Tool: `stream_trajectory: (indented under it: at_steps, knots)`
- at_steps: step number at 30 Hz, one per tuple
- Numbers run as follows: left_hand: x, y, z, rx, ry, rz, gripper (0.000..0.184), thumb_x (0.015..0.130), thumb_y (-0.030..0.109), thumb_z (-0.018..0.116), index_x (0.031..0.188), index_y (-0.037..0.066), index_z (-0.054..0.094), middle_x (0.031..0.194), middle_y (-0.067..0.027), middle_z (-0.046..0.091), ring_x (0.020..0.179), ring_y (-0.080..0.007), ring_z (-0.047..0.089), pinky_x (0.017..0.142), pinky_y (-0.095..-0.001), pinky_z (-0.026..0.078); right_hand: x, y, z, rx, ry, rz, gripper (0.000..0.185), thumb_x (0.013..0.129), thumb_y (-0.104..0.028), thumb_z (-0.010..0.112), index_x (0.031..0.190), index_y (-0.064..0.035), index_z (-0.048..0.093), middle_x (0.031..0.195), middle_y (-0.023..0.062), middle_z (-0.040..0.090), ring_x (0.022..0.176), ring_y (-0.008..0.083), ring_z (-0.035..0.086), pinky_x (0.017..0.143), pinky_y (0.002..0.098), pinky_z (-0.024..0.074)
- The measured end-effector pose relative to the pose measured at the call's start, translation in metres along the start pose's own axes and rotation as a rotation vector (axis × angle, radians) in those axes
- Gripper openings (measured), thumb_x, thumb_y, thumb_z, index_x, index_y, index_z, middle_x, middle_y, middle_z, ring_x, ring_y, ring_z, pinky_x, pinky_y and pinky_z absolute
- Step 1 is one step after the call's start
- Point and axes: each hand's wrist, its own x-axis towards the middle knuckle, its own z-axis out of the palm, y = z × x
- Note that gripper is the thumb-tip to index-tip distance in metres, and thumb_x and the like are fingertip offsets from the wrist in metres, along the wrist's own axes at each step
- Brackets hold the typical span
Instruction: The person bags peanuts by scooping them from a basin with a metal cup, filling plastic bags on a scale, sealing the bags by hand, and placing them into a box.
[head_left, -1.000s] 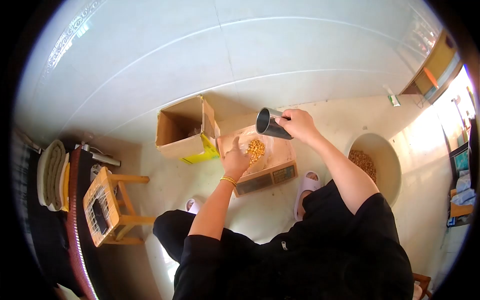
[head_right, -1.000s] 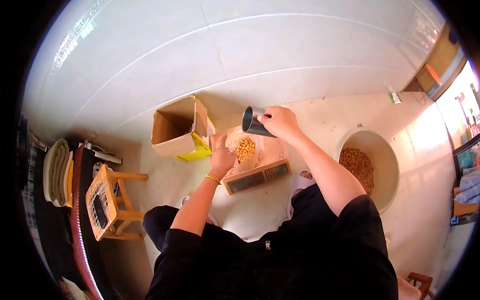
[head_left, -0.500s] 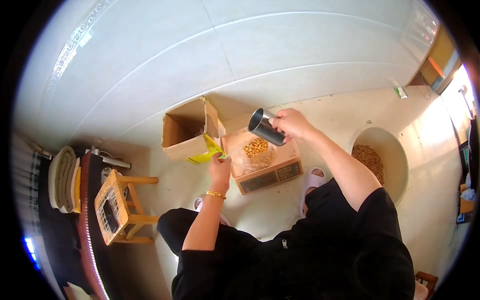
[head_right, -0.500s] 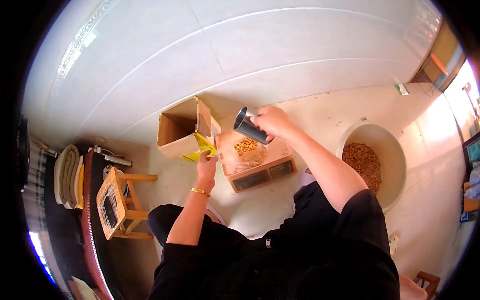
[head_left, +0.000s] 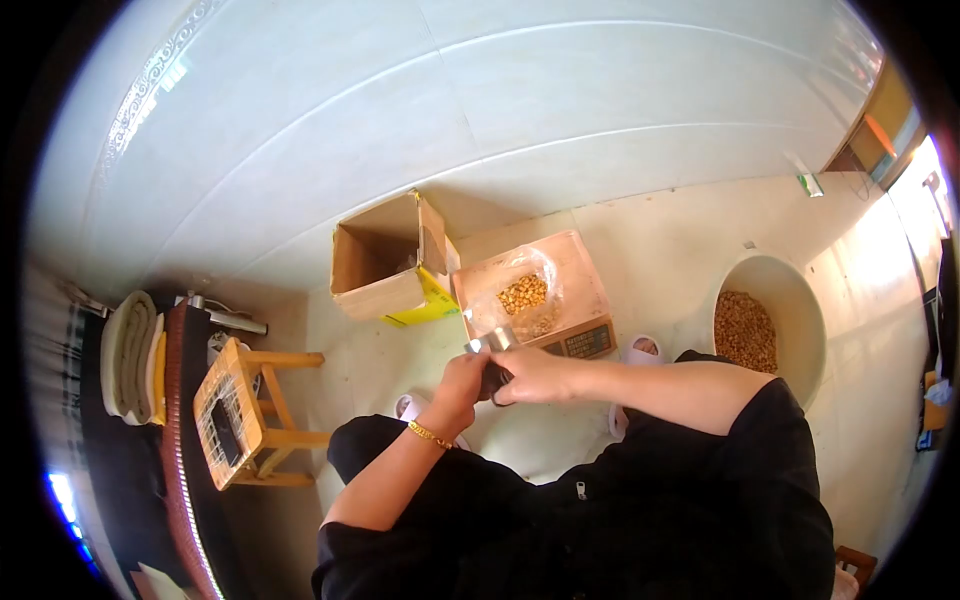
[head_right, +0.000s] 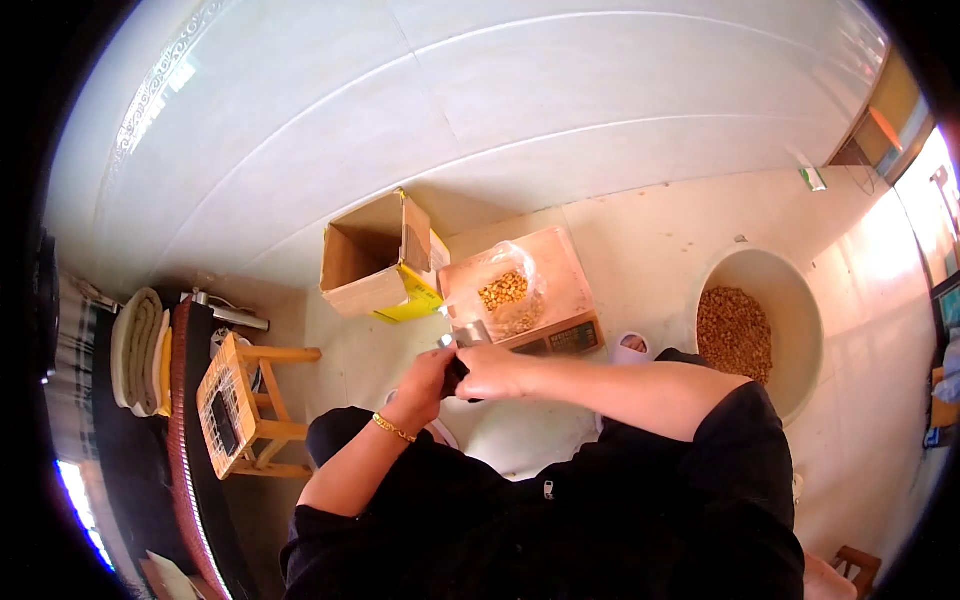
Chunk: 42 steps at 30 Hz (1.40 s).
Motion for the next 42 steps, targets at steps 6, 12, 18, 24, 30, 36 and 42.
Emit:
stream_trajectory:
  at_steps: [6,12,18,24,30,36,42]
  knots:
    - [-0.016,-0.021,0.001,0.177,-0.117,-0.053,0.026,0.090,0.030,0.055,0.080,0.007,0.055,0.071,-0.0024,0.059,0.043,-0.0063,0.038,0.040,-0.0211,0.029,0.037,0.030,-0.086,-0.286,0.441,0.014,0.014,0.071,-0.011,0.055,0.077,-0.0051,0.067,0.079,0.0166,0.064,0.076,0.0319,0.062,0.067,0.0407,0.0478]
    - [-0.017,-0.039,-0.012,0.278,-0.161,-0.072,0.040,0.090,0.045,0.050,0.079,0.007,0.056,0.068,-0.0009,0.054,0.051,-0.0097,0.045,0.046,-0.0229,0.038,0.102,0.080,-0.106,-0.639,0.167,0.129,0.016,0.072,-0.008,0.056,0.084,-0.0053,0.067,0.086,0.0177,0.065,0.082,0.0322,0.062,0.074,0.0399,0.0481]
    - [-0.028,-0.063,-0.009,0.297,-0.201,-0.145,0.041,0.092,0.045,0.046,0.081,0.006,0.055,0.076,-0.0008,0.052,0.066,-0.0100,0.045,0.059,-0.0238,0.040,0.156,0.145,-0.051,-0.729,0.046,0.196,0.018,0.073,-0.006,0.058,0.088,-0.0025,0.067,0.089,0.0195,0.064,0.088,0.0334,0.062,0.078,0.0412,0.0484]
    - [-0.030,-0.045,-0.010,0.184,-0.076,-0.037,0.039,0.094,0.041,0.046,0.082,0.005,0.053,0.080,-0.0011,0.052,0.070,-0.0096,0.045,0.065,-0.0236,0.041,0.159,0.168,-0.031,-0.620,0.336,0.084,0.021,0.076,-0.005,0.058,0.096,-0.0007,0.063,0.104,0.0216,0.058,0.096,0.0354,0.057,0.083,0.0415,0.0459]
    - [-0.021,-0.026,-0.003,0.084,-0.050,-0.072,0.038,0.094,0.041,0.046,0.084,0.005,0.054,0.079,0.0003,0.051,0.069,-0.0096,0.045,0.066,-0.0241,0.042,0.170,0.183,-0.033,-0.713,0.226,0.049,0.021,0.077,-0.005,0.058,0.096,-0.0011,0.063,0.100,0.0215,0.059,0.094,0.0350,0.058,0.082,0.0414,0.0461]
    - [-0.012,-0.029,-0.006,0.073,-0.021,-0.048,0.038,0.094,0.041,0.047,0.081,0.006,0.053,0.078,0.0001,0.051,0.067,-0.0098,0.044,0.065,-0.0248,0.041,0.169,0.181,-0.046,-0.601,0.382,0.107,0.015,0.077,-0.011,0.058,0.082,0.0009,0.064,0.084,0.0193,0.064,0.083,0.0321,0.062,0.076,0.0391,0.0491]
    - [-0.010,-0.032,-0.006,0.088,-0.003,-0.010,0.038,0.093,0.042,0.049,0.078,0.006,0.052,0.077,-0.0001,0.050,0.066,-0.0102,0.043,0.063,-0.0250,0.041,0.138,0.113,-0.103,0.066,0.233,0.310,0.005,0.081,-0.002,0.061,0.082,0.0026,0.061,0.072,0.0083,0.062,0.057,0.0117,0.059,0.051,0.0249,0.0497]
